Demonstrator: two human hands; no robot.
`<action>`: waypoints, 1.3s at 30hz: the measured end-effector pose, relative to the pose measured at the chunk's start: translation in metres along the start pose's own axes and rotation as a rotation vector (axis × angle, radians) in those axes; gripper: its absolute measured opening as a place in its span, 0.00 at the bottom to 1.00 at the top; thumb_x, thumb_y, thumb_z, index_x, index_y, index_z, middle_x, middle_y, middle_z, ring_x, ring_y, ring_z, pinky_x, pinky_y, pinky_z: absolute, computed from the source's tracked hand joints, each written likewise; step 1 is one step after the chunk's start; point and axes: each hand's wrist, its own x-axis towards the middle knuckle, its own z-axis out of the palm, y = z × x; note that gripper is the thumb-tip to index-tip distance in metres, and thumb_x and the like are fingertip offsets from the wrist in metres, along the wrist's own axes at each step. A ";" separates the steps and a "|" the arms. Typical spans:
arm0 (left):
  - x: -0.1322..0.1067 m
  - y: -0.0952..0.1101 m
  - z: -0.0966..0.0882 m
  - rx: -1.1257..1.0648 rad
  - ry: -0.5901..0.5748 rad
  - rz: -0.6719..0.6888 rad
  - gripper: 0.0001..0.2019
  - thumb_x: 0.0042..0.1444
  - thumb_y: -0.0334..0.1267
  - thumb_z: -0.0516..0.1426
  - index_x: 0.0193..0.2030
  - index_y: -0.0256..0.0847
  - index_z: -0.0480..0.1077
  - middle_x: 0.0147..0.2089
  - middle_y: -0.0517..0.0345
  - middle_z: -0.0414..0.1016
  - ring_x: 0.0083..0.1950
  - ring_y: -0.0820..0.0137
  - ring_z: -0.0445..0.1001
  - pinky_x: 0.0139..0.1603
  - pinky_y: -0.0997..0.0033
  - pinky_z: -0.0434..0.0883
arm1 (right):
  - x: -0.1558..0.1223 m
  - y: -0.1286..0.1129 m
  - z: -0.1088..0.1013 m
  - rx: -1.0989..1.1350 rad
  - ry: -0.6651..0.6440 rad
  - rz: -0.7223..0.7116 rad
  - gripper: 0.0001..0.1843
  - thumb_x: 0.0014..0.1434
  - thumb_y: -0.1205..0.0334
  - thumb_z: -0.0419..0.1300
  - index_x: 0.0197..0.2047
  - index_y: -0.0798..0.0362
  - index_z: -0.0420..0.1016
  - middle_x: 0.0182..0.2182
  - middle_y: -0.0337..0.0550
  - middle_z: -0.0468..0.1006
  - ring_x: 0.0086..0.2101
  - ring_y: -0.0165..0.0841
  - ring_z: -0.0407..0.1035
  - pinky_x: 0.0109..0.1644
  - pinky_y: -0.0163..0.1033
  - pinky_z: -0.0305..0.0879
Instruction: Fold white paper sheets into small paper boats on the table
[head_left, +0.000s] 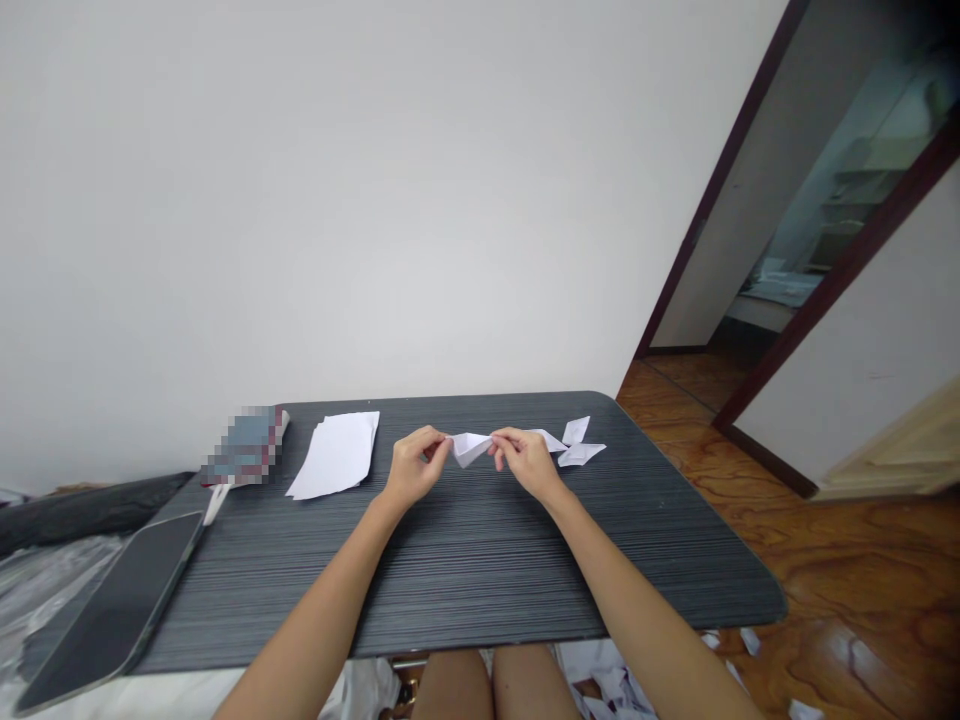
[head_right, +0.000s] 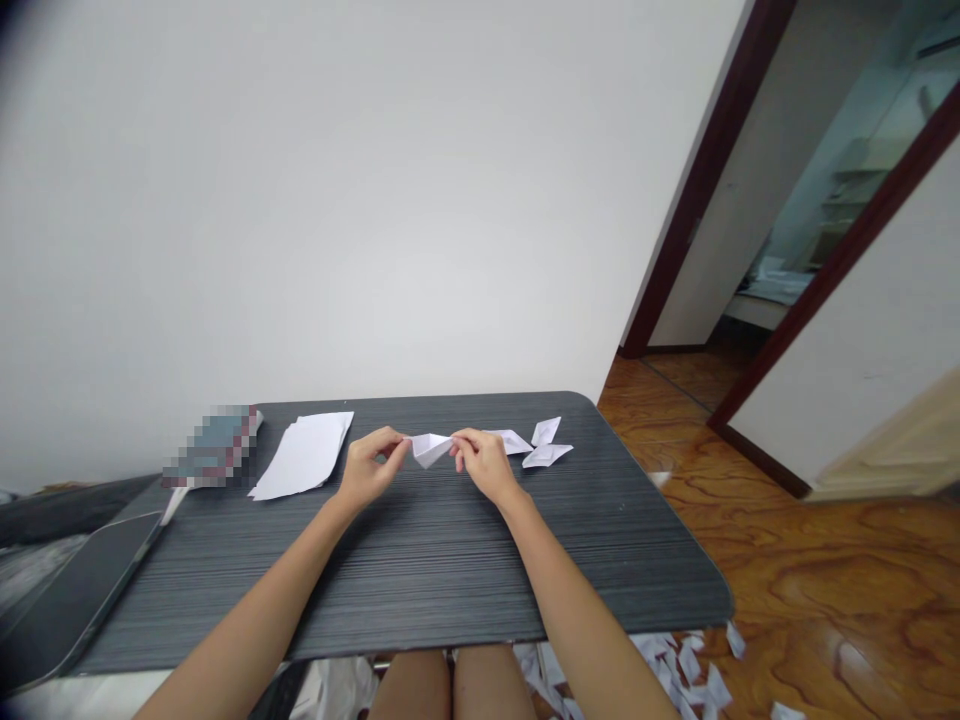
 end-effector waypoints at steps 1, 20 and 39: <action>-0.001 0.001 0.001 0.020 0.040 -0.001 0.11 0.51 0.38 0.51 0.22 0.37 0.67 0.19 0.61 0.64 0.21 0.77 0.61 0.23 0.78 0.61 | -0.001 -0.002 0.000 -0.020 0.009 -0.009 0.12 0.54 0.58 0.50 0.29 0.56 0.71 0.20 0.40 0.72 0.16 0.26 0.64 0.23 0.33 0.61; 0.003 -0.011 -0.006 -0.166 -0.398 -0.303 0.17 0.50 0.45 0.52 0.38 0.34 0.71 0.16 0.61 0.68 0.11 0.78 0.61 0.12 0.80 0.56 | -0.001 -0.018 -0.002 -0.143 -0.117 -0.157 0.12 0.55 0.63 0.49 0.33 0.53 0.74 0.18 0.38 0.68 0.22 0.28 0.63 0.30 0.34 0.61; -0.002 -0.020 0.007 -0.050 -0.254 -0.305 0.16 0.53 0.43 0.47 0.30 0.35 0.70 0.17 0.62 0.66 0.15 0.79 0.60 0.18 0.80 0.59 | -0.019 -0.033 0.012 -0.215 -0.636 -0.116 0.09 0.46 0.58 0.61 0.31 0.51 0.74 0.38 0.42 0.64 0.40 0.32 0.59 0.46 0.38 0.56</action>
